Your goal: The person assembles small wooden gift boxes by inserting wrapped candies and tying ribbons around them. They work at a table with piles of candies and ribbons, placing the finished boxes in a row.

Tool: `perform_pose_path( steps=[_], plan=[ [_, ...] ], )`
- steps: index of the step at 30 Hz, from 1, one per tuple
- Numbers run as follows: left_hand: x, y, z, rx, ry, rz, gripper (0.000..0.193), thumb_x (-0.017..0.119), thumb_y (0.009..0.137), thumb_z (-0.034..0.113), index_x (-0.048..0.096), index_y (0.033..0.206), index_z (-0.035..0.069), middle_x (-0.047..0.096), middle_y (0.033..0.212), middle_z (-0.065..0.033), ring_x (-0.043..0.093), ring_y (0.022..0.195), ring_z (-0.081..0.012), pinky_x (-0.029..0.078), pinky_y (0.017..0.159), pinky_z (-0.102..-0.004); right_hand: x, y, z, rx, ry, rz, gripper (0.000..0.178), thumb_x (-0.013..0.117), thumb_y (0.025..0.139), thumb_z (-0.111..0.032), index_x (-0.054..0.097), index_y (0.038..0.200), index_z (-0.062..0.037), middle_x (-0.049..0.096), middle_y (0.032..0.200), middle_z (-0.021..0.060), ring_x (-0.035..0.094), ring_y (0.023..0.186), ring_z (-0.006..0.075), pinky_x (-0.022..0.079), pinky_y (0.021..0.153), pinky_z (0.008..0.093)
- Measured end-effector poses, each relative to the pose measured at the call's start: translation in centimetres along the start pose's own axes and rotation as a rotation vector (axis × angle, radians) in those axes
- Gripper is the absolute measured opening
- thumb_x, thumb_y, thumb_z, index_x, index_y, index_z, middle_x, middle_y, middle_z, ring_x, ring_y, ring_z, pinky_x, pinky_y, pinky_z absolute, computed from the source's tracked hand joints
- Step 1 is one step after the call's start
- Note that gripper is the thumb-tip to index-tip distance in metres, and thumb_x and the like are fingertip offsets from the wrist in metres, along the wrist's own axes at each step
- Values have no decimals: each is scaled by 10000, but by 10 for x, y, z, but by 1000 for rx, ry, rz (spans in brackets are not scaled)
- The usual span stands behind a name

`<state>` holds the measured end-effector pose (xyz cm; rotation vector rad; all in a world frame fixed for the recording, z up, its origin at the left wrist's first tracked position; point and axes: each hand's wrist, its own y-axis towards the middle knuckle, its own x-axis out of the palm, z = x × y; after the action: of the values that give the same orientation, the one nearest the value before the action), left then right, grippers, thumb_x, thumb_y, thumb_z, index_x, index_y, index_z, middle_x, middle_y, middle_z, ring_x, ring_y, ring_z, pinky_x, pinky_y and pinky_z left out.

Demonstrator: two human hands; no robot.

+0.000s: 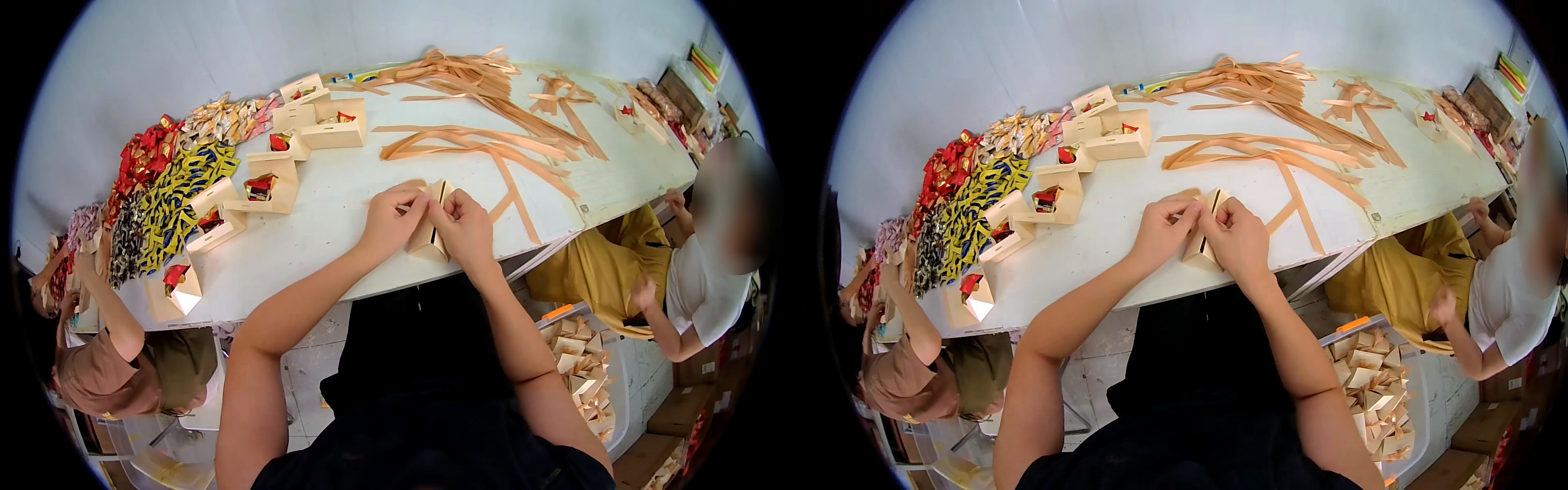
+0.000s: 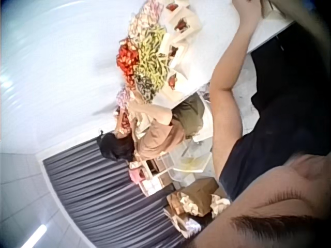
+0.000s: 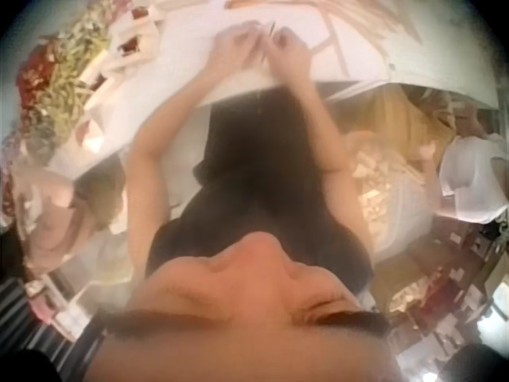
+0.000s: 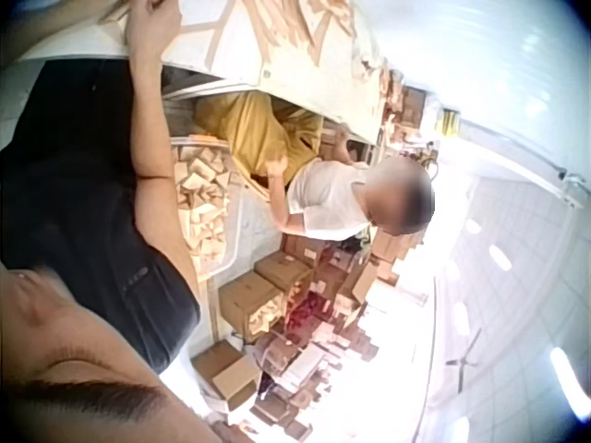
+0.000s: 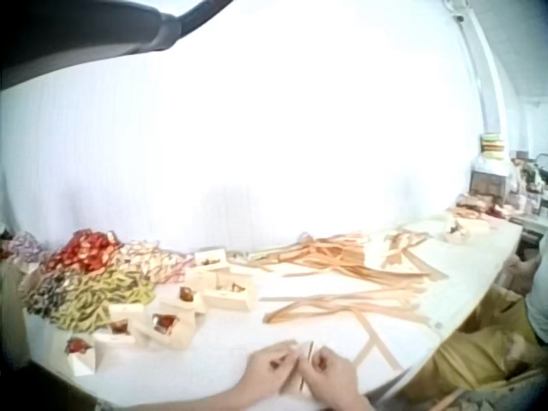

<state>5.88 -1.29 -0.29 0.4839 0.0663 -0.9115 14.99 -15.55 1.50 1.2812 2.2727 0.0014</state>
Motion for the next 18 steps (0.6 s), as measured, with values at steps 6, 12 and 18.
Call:
perform_pose_path(
  steps=[6,12,18],
  plan=[
    [4,3,5,-345,-509,17,203,572,1135,210,668,1087,38,723,1010,-69,656,875,-151,542,847,-315,-3,-1,-6,22,-70,-34,514,793,915,-494,571,762,-56,614,623,101,605,594,277,494,587,405],
    [15,9,18,-264,-766,84,143,470,1182,228,494,1149,91,653,911,-63,635,864,-154,538,819,-316,-5,6,-5,-16,-185,-41,527,820,850,-521,639,753,-36,665,647,145,655,613,296,524,616,418],
    [28,15,19,-308,-812,79,154,472,1181,231,475,1162,78,525,794,-20,548,756,-126,497,694,-298,-28,35,-8,54,-279,-398,501,834,845,-516,769,836,-19,713,695,136,652,604,256,526,613,426]
  ],
)
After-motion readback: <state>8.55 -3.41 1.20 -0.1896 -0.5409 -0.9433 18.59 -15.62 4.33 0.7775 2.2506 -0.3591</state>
